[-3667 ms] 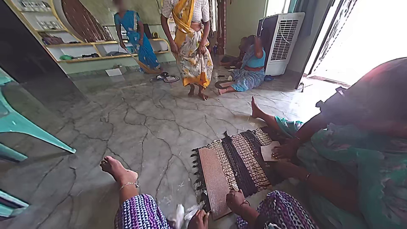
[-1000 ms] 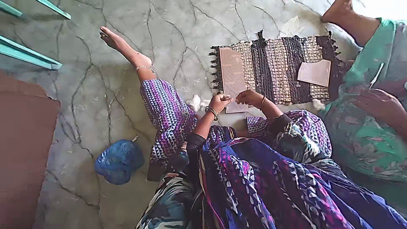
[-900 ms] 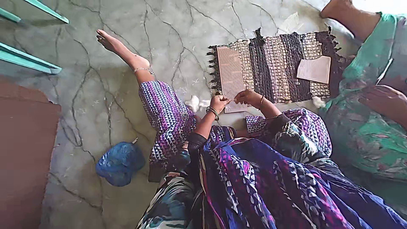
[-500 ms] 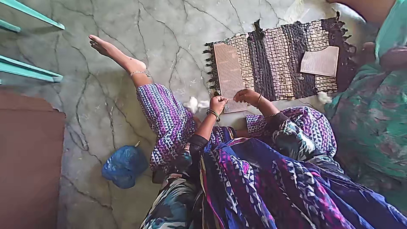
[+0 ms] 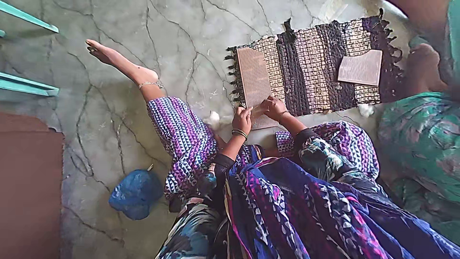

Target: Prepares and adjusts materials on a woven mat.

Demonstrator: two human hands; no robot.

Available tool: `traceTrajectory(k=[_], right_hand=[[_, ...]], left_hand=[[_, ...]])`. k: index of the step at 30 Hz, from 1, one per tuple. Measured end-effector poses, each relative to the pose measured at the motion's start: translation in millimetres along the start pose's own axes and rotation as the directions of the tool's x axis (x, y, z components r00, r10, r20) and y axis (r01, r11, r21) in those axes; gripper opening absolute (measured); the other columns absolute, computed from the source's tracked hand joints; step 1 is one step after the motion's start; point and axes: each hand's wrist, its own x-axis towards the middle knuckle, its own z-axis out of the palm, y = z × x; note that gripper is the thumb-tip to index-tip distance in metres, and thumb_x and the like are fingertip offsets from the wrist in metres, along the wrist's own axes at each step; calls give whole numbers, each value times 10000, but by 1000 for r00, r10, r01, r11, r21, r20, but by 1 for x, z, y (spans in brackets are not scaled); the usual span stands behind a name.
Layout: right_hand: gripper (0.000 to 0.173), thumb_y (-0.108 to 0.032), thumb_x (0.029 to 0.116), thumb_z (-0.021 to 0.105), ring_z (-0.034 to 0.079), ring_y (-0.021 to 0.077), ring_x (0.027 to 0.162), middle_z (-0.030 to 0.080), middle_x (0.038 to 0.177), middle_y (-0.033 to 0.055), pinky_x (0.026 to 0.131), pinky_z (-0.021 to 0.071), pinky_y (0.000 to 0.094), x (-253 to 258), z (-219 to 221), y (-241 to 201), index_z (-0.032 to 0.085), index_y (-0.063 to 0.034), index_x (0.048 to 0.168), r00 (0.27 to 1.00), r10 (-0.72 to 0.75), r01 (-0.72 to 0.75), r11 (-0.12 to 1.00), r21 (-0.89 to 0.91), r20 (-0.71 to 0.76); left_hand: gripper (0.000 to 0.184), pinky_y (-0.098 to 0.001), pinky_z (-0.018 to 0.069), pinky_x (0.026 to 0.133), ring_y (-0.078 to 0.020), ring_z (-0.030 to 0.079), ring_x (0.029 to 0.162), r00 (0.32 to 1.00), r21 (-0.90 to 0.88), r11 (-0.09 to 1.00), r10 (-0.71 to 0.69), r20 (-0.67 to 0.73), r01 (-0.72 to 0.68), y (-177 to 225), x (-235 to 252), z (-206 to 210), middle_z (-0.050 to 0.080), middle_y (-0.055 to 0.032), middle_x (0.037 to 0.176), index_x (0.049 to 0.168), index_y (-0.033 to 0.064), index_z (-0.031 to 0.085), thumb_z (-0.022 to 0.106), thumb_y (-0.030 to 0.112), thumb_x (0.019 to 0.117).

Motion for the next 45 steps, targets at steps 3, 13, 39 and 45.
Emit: traceTrajectory(k=[3, 13, 39, 45], right_hand=[[385, -153, 879, 774, 612, 426, 1203, 644, 1267, 245, 1008, 445, 638, -2, 0, -1, 705, -75, 1250, 999, 25, -25, 1000, -7, -21], [503, -198, 969, 644, 484, 446, 1377, 525, 1485, 242, 1124, 334, 645, -20, 1, -27, 575, -97, 1457, 996, 83, -81, 991, -107, 15], [694, -407, 1088, 449, 104, 313, 1607, 147, 1721, 177, 1288, 36, 554, -52, 19, -80, 253, -5, 1618, 990, 101, -80, 977, -196, 102], [851, -460, 1025, 550, 111, 325, 1605, 128, 1720, 193, 1291, 73, 536, -50, 37, -72, 176, 5, 1632, 987, 79, -56, 985, -161, 139]], left_hand=[[300, -496, 506, 1054, -382, 641, 1191, 1000, 26, 1000, -5, 30, 5, 7, -4, 1, 644, -251, 1287, 1230, 36, 746, 530, 20, 1023], [311, -470, 368, 1199, -383, 509, 1397, 939, 165, 976, -183, 291, 139, 20, 17, -1, 553, -285, 1449, 1258, -50, 692, 521, 95, 1043], [278, -480, 446, 1125, -336, 622, 1277, 951, 171, 980, -144, 274, 100, 4, 4, -29, 672, -211, 1315, 1244, -20, 699, 559, 122, 1050], [325, -475, 399, 1167, -332, 568, 1348, 938, 183, 975, -177, 299, 126, 4, 4, -27, 646, -196, 1378, 1308, -4, 669, 520, 120, 1047]])
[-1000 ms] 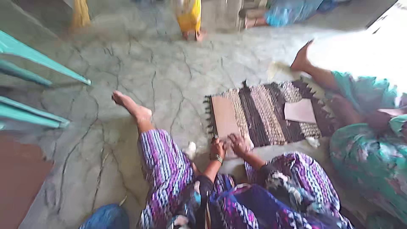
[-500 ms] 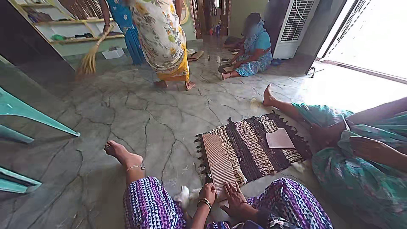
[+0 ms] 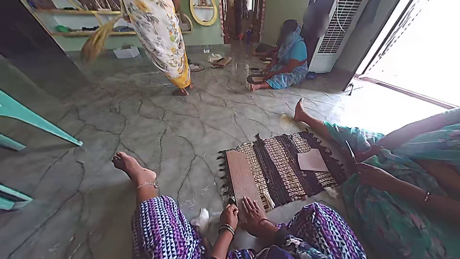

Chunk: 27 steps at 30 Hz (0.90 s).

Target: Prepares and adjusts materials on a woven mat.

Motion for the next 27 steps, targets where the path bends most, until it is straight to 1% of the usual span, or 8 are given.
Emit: traceTrajectory(k=[1, 7, 11, 13, 16, 18, 20, 27], right_hand=[[874, -488, 1016, 553, 114, 326, 1604, 132, 1720, 192, 1291, 75, 535, -2, 5, 3, 177, 5, 1632, 1000, -4, 4, 1000, -4, -7], [964, -570, 990, 558, 56, 349, 1607, 79, 1723, 207, 1285, 41, 561, -15, 35, 16, 144, 14, 1634, 1000, -1, 2, 999, -32, 29], [914, -601, 1020, 492, 102, 350, 1602, 107, 1718, 213, 1283, 50, 572, -31, 23, 2, 180, 2, 1632, 990, 63, -57, 997, -47, 129], [864, -580, 1036, 475, 165, 366, 1589, 175, 1701, 234, 1280, 36, 583, -35, 16, -4, 235, 14, 1617, 988, 67, -57, 996, -69, 142], [782, -536, 1060, 453, 212, 351, 1580, 279, 1670, 229, 1276, 21, 598, -34, 3, -15, 299, 11, 1598, 993, 68, -59, 994, -96, 93], [770, -489, 1060, 483, 133, 330, 1601, 189, 1706, 201, 1276, 5, 596, -26, -5, -15, 262, -3, 1616, 997, 64, -60, 993, -98, 44], [810, -476, 1051, 509, 65, 302, 1612, 100, 1728, 176, 1281, 10, 573, -15, -7, -8, 192, -10, 1634, 998, 58, -55, 994, -94, 21], [1065, -625, 938, 601, 78, 359, 1604, 70, 1719, 225, 1291, 71, 545, 3, 46, 30, 124, 27, 1632, 999, 5, -10, 991, -136, -39]], left_hand=[[344, -479, 362, 1195, -337, 530, 1391, 999, -5, 1000, -12, 48, 12, 3, -4, -4, 619, -197, 1419, 1346, -6, 640, 503, 130, 1062], [339, -518, 397, 1168, -349, 579, 1333, 995, -20, 997, 73, 70, -72, -41, 27, 23, 667, -181, 1346, 1290, 15, 678, 604, 172, 999], [336, -554, 481, 1080, -394, 645, 1224, 969, 20, 972, 231, 87, -234, -65, 31, 32, 705, -226, 1237, 1202, -5, 713, 613, 213, 967], [333, -556, 407, 1146, -398, 585, 1310, 974, 22, 993, 109, 197, -115, -39, 14, 13, 662, -236, 1328, 1279, -22, 671, 580, 165, 1017], [323, -561, 403, 1150, -396, 582, 1319, 994, 39, 998, 53, 99, -57, -33, 10, 18, 664, -229, 1333, 1270, -13, 683, 571, 139, 1008], [308, -529, 425, 1146, -359, 599, 1312, 999, 41, 999, 35, 31, -37, -29, 8, 17, 673, -204, 1331, 1265, 2, 692, 571, 129, 1013], [301, -481, 420, 1158, -310, 585, 1334, 996, 39, 999, -16, 84, 13, -13, -6, -3, 648, -182, 1371, 1302, 15, 666, 530, 123, 1056], [309, -470, 419, 1165, -292, 568, 1356, 994, 69, 998, -5, 112, -2, -15, -10, -1, 616, -161, 1427, 1304, 20, 664, 525, 138, 1054]])
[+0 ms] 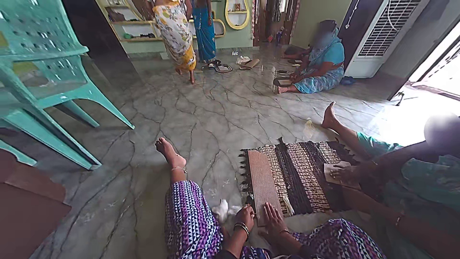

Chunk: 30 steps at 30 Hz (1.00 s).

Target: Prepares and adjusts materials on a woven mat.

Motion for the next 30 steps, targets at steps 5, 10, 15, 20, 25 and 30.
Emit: traceTrajectory(k=[5, 10, 15, 20, 25, 30], right_hand=[[1065, -678, 951, 545, 82, 371, 1602, 73, 1716, 238, 1285, 47, 562, -24, -12, -9, 123, 22, 1634, 992, 32, -30, 999, -21, 121], [931, -660, 997, 476, 226, 399, 1564, 282, 1653, 273, 1273, 37, 607, -38, -38, -27, 303, 44, 1582, 978, 68, -51, 995, -90, 196], [872, -553, 1037, 488, 113, 343, 1602, 144, 1710, 225, 1282, 27, 569, -25, -35, -20, 199, 26, 1621, 997, 45, -42, 998, -39, 58], [995, -561, 973, 596, 110, 376, 1598, 103, 1709, 252, 1277, 93, 585, -28, -16, -7, 148, 43, 1624, 998, -60, 59, 997, 58, 11], [1010, -615, 953, 600, 165, 402, 1582, 161, 1691, 275, 1271, 81, 603, -42, -23, -6, 218, 57, 1604, 995, -8, 1, 998, 64, 99], [644, -336, 1054, 534, 291, 402, 1539, 379, 1603, 274, 1269, 17, 609, -48, -66, -29, 383, 64, 1536, 995, 37, -46, 994, 94, 93]], left_hand=[[327, -492, 417, 1164, -305, 565, 1357, 996, 61, 998, 9, 87, -15, 5, -5, -3, 623, -165, 1413, 1332, 37, 650, 530, 173, 1059], [323, -518, 425, 1150, -327, 566, 1353, 993, 113, 993, 17, 117, -30, 7, -6, 2, 628, -176, 1403, 1324, 29, 655, 530, 152, 1052], [321, -494, 439, 1142, -317, 577, 1339, 998, 114, 993, 4, 58, -11, 10, -11, 4, 625, -175, 1400, 1323, 33, 652, 506, 128, 1053], [338, -531, 439, 1138, -349, 572, 1340, 999, 46, 999, -9, 38, 7, 4, -14, 8, 589, -215, 1433, 1343, 20, 642, 514, 150, 1058], [306, -526, 447, 1128, -342, 599, 1311, 998, 139, 990, 25, 50, -32, 14, -9, 18, 642, -198, 1372, 1297, 33, 684, 547, 153, 1051], [316, -496, 411, 1158, -327, 573, 1351, 999, 198, 980, 4, 45, -12, 28, -29, 3, 632, -194, 1395, 1323, 14, 659, 528, 144, 1066]])
